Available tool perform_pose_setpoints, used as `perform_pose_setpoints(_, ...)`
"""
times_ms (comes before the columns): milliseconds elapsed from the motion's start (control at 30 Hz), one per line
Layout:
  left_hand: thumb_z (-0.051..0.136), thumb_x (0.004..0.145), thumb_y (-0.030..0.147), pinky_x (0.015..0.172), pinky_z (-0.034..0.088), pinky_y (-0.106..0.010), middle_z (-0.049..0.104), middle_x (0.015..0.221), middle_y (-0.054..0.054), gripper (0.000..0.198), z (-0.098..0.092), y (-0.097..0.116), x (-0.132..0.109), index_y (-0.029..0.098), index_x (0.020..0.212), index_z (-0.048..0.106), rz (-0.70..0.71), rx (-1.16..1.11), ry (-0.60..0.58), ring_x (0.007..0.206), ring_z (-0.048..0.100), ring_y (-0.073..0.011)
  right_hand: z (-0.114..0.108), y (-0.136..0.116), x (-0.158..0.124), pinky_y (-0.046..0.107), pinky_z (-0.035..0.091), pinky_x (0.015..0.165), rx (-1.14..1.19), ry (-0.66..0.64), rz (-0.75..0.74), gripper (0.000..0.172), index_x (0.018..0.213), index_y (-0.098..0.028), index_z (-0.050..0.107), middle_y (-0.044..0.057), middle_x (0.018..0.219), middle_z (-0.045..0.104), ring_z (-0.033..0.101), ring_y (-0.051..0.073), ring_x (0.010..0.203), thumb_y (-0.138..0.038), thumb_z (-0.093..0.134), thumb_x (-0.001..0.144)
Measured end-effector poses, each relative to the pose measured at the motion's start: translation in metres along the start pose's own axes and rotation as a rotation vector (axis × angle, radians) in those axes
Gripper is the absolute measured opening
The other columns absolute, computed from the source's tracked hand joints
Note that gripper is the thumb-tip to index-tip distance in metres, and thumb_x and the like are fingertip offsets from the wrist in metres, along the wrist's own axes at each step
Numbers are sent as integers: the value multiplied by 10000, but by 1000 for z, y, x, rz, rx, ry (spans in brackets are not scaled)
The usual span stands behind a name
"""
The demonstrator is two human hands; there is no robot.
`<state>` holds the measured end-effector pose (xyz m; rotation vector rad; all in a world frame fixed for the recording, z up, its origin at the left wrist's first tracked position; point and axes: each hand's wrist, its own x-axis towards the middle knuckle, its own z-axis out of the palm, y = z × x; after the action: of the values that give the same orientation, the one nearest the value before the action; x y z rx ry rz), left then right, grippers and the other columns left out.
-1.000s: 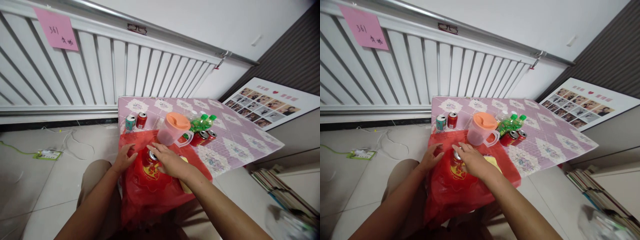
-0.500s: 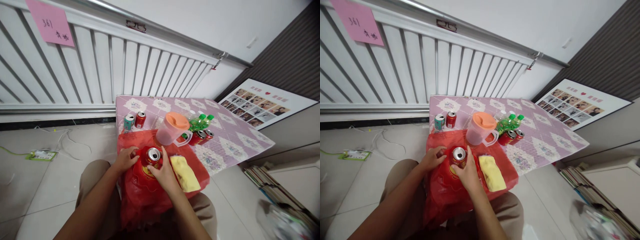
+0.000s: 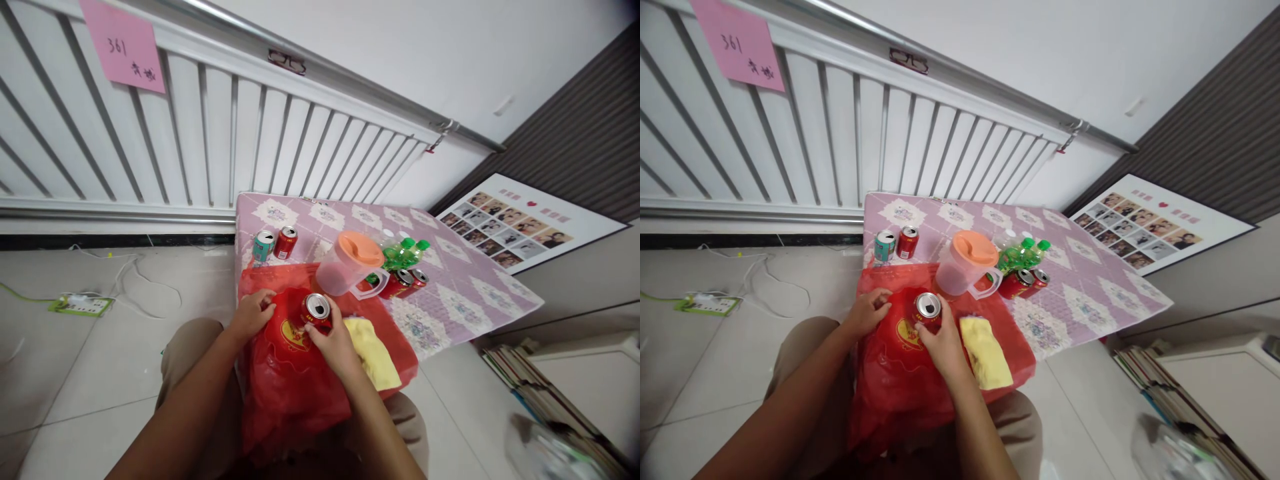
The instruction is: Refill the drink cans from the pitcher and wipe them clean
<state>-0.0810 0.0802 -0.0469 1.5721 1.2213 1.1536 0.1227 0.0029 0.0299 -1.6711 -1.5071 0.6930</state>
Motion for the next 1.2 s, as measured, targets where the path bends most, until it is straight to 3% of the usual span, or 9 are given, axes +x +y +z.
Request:
perform_pose_setpoints(267,656,758,161,742,457,-294,670,681,28,285,2,-2,-2,236,1027,715,29,78,-37,617,587,-145,4,7,-1,457,300,1192,-30,-89,-19,745,1452,-168,372,154,1499,475,441,256,1400,-328,643,777)
perform_pose_setpoints(433,632,792,192,748,475,-281,690,746,25,280,-1,-4,-2,202,1067,683,54,148,-68,679,623,-136,-3,17,-6,489,346,1159,21,-26,-1,834,1472,-193,348,149,1474,502,487,272,1356,-333,704,732)
perform_pose_setpoints(533,623,807,208,758,487,-285,707,785,8,274,-3,-6,-3,188,1077,670,71,179,-75,709,639,-140,-18,20,-17,467,489,1015,-6,68,-13,581,1337,-182,487,125,1203,660,644,255,1115,-370,638,808)
perform_pose_setpoints(600,619,809,212,761,495,-292,712,797,2,272,-3,-7,-3,183,1075,666,80,194,-72,719,644,-145,-27,17,-32,420,540,902,-64,82,-55,374,1184,-180,582,80,976,687,678,224,917,-375,586,866)
perform_pose_setpoints(700,605,815,226,751,506,-294,710,788,5,265,-3,-9,-4,182,1071,661,88,206,-65,707,644,-145,-26,7,-63,352,544,815,-170,-80,-204,210,1062,-194,650,55,865,677,657,194,827,-302,544,916)
perform_pose_setpoints(800,583,825,248,738,520,-291,718,799,0,272,-2,-11,-4,179,1077,657,95,205,-58,714,656,-147,-5,1,-98,357,534,872,-262,-343,-321,257,1120,-202,676,93,1035,700,644,217,977,-209,571,885)
perform_pose_setpoints(900,573,823,272,753,535,-300,734,836,-19,278,-3,-13,-6,171,1068,660,100,208,-54,751,675,-161,18,8,-123,432,457,1043,-368,-501,-300,447,1271,-193,631,130,1285,637,555,271,1205,-217,649,825)
perform_pose_setpoints(1033,560,825,293,780,547,-319,748,878,-38,289,-6,-13,-10,172,1067,663,96,224,-43,792,692,-177,29,29,-142,512,354,1130,-491,-607,-284,509,1340,-209,591,139,1424,552,456,312,1326,-307,637,843)
perform_pose_setpoints(1200,578,813,316,788,558,-335,748,872,-35,277,-7,-12,-10,180,1036,671,94,236,-26,789,693,-183,30,47,-157,513,333,1152,-511,-613,-322,627,1429,-195,502,160,1509,468,381,332,1402,-340,633,834)
